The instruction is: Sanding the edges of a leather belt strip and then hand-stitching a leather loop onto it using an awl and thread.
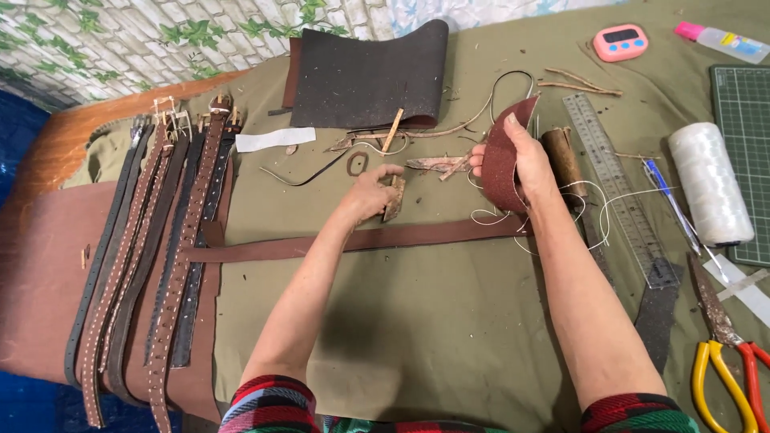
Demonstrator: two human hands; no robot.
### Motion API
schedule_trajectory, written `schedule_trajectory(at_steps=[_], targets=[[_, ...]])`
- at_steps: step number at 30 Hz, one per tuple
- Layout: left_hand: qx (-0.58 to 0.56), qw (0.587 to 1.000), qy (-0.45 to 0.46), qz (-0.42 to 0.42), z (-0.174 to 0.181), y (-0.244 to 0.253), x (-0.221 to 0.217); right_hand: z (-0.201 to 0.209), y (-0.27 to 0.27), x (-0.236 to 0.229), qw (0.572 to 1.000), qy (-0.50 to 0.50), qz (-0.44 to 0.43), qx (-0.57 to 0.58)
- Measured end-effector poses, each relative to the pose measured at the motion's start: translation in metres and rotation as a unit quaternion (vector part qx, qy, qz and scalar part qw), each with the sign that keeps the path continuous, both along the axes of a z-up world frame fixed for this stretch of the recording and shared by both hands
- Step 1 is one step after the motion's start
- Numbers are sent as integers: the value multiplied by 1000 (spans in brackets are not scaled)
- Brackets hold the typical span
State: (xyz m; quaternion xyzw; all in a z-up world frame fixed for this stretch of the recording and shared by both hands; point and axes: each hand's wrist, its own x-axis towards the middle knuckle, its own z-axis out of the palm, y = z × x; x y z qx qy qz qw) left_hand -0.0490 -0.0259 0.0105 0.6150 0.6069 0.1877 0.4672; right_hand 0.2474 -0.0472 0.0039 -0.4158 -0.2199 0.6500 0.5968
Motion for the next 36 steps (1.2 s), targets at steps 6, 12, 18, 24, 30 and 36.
schedule_trajectory(at_steps=[6,12,18,24,30,36], targets=[[9,985,-132,110,14,-15,-3,6,-1,-6,1000,-3,8,-17],[180,980,49,62,-8,-24,-22,6,-2,-10,999,-25,-7,-23],[282,947,150,-29,-30,-32,-39,-14,9,-9,998,-57,-15,-8],[334,930,155,-18,-38,-28,-54,2,5,-25,995,-92,-37,16],[329,940,95,8,-59,-19,-60,24,-27,-67,788,-558,-4,260],[321,941,104,2,-91,-3,-63,-35,-31,-124,533,-812,149,186]])
